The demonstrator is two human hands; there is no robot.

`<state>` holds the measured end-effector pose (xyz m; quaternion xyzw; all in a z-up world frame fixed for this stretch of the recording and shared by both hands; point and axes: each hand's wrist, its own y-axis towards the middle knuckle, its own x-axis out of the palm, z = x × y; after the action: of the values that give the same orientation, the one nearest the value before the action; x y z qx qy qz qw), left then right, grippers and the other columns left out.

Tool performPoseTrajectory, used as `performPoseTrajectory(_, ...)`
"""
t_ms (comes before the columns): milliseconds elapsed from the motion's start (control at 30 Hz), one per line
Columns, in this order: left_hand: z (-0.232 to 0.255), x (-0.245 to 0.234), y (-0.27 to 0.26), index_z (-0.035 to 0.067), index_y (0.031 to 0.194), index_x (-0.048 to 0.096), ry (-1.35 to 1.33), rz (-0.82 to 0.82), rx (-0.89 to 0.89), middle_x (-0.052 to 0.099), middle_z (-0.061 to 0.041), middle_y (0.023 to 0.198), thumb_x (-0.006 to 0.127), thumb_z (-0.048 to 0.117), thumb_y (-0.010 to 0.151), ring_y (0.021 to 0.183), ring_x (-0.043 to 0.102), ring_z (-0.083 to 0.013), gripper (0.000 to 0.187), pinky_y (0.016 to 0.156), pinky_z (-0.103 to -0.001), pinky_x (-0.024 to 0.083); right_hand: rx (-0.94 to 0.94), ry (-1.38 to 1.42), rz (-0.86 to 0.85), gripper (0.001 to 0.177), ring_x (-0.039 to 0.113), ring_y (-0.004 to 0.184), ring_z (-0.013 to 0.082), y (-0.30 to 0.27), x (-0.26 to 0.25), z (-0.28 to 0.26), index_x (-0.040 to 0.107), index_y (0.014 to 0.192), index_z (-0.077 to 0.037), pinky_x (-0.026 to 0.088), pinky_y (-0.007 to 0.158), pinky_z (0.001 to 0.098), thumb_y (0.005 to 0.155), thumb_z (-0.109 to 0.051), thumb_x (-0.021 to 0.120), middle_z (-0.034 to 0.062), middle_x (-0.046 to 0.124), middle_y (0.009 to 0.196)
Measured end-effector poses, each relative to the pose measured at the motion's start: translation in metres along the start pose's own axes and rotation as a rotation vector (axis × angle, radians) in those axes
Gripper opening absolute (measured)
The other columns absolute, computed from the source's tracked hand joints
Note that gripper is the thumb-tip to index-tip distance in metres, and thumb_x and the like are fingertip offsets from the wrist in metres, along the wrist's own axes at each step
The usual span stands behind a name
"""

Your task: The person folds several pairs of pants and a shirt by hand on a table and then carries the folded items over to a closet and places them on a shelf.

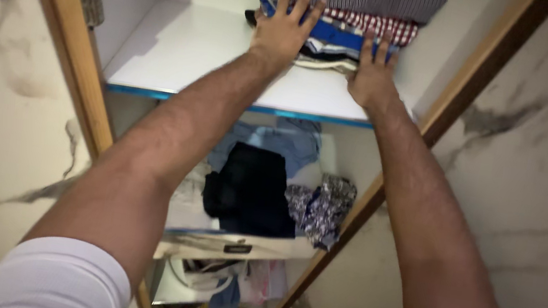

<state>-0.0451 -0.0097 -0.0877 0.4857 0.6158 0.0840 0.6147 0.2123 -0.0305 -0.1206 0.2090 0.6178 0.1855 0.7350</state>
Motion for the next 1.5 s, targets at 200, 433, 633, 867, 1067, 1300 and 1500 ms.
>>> performPoseTrajectory(200, 0.017, -0.051, -0.068, 0.013, 0.159, 0.034, -0.287, -0.385, -0.040, -0.003, -0.015, 0.172, 0.064, 0.035, 0.098, 0.155, -0.003, -0.0458, 0.071, 0.107, -0.075, 0.035, 0.140, 0.311, -0.227, 0.080, 0.034, 0.156, 0.0406, -0.099, -0.045, -0.006, 0.025, 0.164, -0.007, 0.027, 0.130, 0.0502, 0.107, -0.061, 0.042, 0.0230, 0.030, 0.170)
performPoseTrajectory(433, 0.056, -0.078, -0.206, 0.005, 0.159, 0.037, -0.327, -0.165, 0.028, 0.033, -0.023, 0.161, 0.054, 0.057, 0.105, 0.151, 0.024, -0.0402, 0.077, 0.120, -0.073, 0.017, 0.154, 0.322, -0.105, 0.082, 0.027, 0.147, 0.0494, -0.287, -0.076, -0.068, 0.031, 0.158, 0.001, 0.025, 0.117, 0.0540, 0.100, -0.052, 0.055, 0.0344, 0.027, 0.160)
performPoseTrajectory(633, 0.139, -0.089, -0.355, 0.007, 0.154, 0.042, -0.520, -0.103, 0.105, 0.037, -0.019, 0.160, 0.068, 0.043, 0.093, 0.152, 0.024, -0.0397, 0.075, 0.117, -0.073, 0.019, 0.197, 0.340, -0.165, 0.084, 0.030, 0.148, 0.0496, -0.486, -0.052, -0.104, 0.034, 0.156, 0.003, 0.028, 0.121, 0.0527, 0.098, -0.052, 0.061, 0.0334, 0.030, 0.160)
performPoseTrajectory(867, 0.277, -0.111, -0.502, 0.007, 0.130, 0.064, -0.651, -0.748, 0.284, 0.065, -0.015, 0.133, 0.066, 0.038, 0.092, 0.123, 0.063, -0.0326, 0.049, 0.106, -0.057, 0.045, 0.406, 0.495, -0.225, 0.072, 0.048, 0.137, 0.0432, -0.715, -0.078, -0.118, 0.047, 0.146, 0.004, 0.041, 0.111, 0.0467, 0.097, -0.045, 0.065, 0.0308, 0.051, 0.147)
performPoseTrajectory(1067, 0.429, -0.150, -0.573, 0.012, 0.115, 0.072, -0.887, -0.872, 0.670, 0.075, -0.014, 0.114, 0.070, 0.036, 0.083, 0.107, 0.070, -0.0335, 0.040, 0.090, -0.047, 0.056, 0.718, 0.498, -0.275, 0.043, 0.072, 0.102, 0.0337, -0.854, -0.156, -0.102, 0.073, 0.121, -0.006, 0.056, 0.086, 0.0443, 0.093, -0.039, 0.067, 0.0176, 0.075, 0.112)
performPoseTrajectory(1300, 0.666, -0.187, -0.593, 0.012, 0.125, 0.068, -1.048, -0.858, 0.904, 0.070, -0.016, 0.122, 0.070, 0.034, 0.084, 0.115, 0.065, -0.0357, 0.046, 0.096, -0.050, 0.053, 1.020, 0.321, -0.211, 0.046, 0.071, 0.106, 0.0339, -1.040, -0.233, 0.023, 0.070, 0.123, -0.005, 0.055, 0.089, 0.0447, 0.093, -0.040, 0.068, 0.0177, 0.074, 0.117)
performPoseTrajectory(1500, 0.792, -0.218, -0.590, 0.011, 0.129, 0.062, -1.144, -0.757, 0.855, 0.064, -0.014, 0.130, 0.072, 0.035, 0.086, 0.124, 0.058, -0.0355, 0.050, 0.098, -0.050, 0.051, 1.234, 0.210, -0.280, 0.050, 0.069, 0.109, 0.0371, -1.174, -0.284, 0.105, 0.068, 0.125, -0.005, 0.054, 0.092, 0.0456, 0.093, -0.043, 0.069, 0.0193, 0.072, 0.120)
